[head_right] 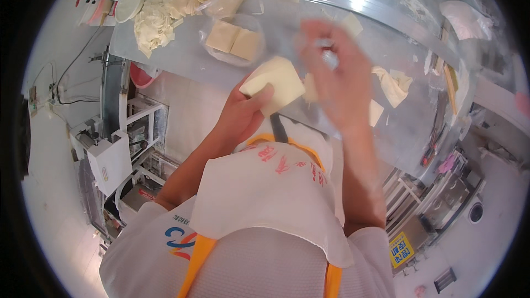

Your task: The person separates and folds thin tofu sheets by hand at a stainless steel prep table, then uses a large kitchen knife to trim edges and cut them into blocks.

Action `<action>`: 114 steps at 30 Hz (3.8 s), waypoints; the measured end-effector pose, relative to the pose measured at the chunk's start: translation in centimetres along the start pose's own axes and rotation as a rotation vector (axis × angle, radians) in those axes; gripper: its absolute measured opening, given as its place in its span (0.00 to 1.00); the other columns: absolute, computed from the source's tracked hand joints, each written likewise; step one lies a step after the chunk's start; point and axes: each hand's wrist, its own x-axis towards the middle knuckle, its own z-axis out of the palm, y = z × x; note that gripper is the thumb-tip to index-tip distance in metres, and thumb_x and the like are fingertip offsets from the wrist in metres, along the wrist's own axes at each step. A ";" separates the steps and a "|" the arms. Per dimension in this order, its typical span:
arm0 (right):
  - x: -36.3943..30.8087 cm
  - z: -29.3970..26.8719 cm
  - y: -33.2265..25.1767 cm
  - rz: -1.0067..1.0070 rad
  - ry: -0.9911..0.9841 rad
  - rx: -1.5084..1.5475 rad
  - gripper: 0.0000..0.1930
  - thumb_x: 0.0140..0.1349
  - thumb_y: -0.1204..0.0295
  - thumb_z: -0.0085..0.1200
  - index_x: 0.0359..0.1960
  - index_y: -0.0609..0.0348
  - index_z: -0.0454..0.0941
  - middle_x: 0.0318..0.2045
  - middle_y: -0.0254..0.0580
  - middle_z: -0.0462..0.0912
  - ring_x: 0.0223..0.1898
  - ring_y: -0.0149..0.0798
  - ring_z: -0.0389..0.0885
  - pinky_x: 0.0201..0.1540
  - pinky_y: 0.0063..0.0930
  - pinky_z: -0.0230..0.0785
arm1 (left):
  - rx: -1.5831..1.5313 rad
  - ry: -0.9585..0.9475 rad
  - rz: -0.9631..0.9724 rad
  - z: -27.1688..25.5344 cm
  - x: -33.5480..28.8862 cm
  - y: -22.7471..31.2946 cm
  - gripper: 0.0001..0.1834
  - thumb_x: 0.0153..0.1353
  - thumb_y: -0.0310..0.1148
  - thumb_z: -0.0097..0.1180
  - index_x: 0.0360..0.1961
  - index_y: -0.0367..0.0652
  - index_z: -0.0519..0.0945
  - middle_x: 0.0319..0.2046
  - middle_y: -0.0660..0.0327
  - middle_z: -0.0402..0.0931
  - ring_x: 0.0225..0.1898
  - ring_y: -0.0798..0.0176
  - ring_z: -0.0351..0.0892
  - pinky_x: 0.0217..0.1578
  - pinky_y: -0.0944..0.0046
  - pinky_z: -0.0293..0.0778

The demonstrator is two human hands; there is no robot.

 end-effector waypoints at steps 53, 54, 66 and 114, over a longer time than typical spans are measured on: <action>8.3 13.2 14.6 0.222 -0.671 -0.276 0.18 0.65 0.63 0.67 0.50 0.64 0.87 0.35 0.42 0.86 0.37 0.35 0.81 0.43 0.33 0.73 | 0.111 0.429 0.056 -12.9 5.4 -0.5 0.24 0.80 0.34 0.55 0.66 0.23 0.72 0.61 0.48 0.79 0.61 0.51 0.84 0.65 0.52 0.82; 9.5 14.1 14.7 0.163 -0.682 -0.393 0.18 0.63 0.62 0.68 0.48 0.63 0.87 0.32 0.46 0.85 0.34 0.38 0.81 0.41 0.36 0.73 | 0.138 0.440 0.076 -14.0 6.3 -0.4 0.23 0.79 0.33 0.55 0.65 0.23 0.73 0.60 0.48 0.80 0.60 0.51 0.85 0.64 0.53 0.82; 12.7 19.0 20.0 0.124 -0.635 -0.492 0.19 0.64 0.62 0.63 0.51 0.61 0.88 0.50 0.57 0.89 0.53 0.59 0.86 0.59 0.49 0.76 | 0.134 0.551 0.049 -19.1 11.3 -0.8 0.15 0.77 0.34 0.58 0.52 0.29 0.81 0.48 0.51 0.86 0.44 0.57 0.89 0.47 0.60 0.88; -8.0 -3.7 22.6 -0.248 -0.286 -0.613 0.12 0.53 0.80 0.67 0.38 0.55 0.81 0.45 0.40 0.86 0.51 0.48 0.82 0.55 0.43 0.73 | -0.109 0.272 -0.457 -6.0 4.7 -16.8 0.29 0.81 0.52 0.53 0.63 0.34 0.78 0.56 0.53 0.84 0.56 0.59 0.84 0.56 0.55 0.79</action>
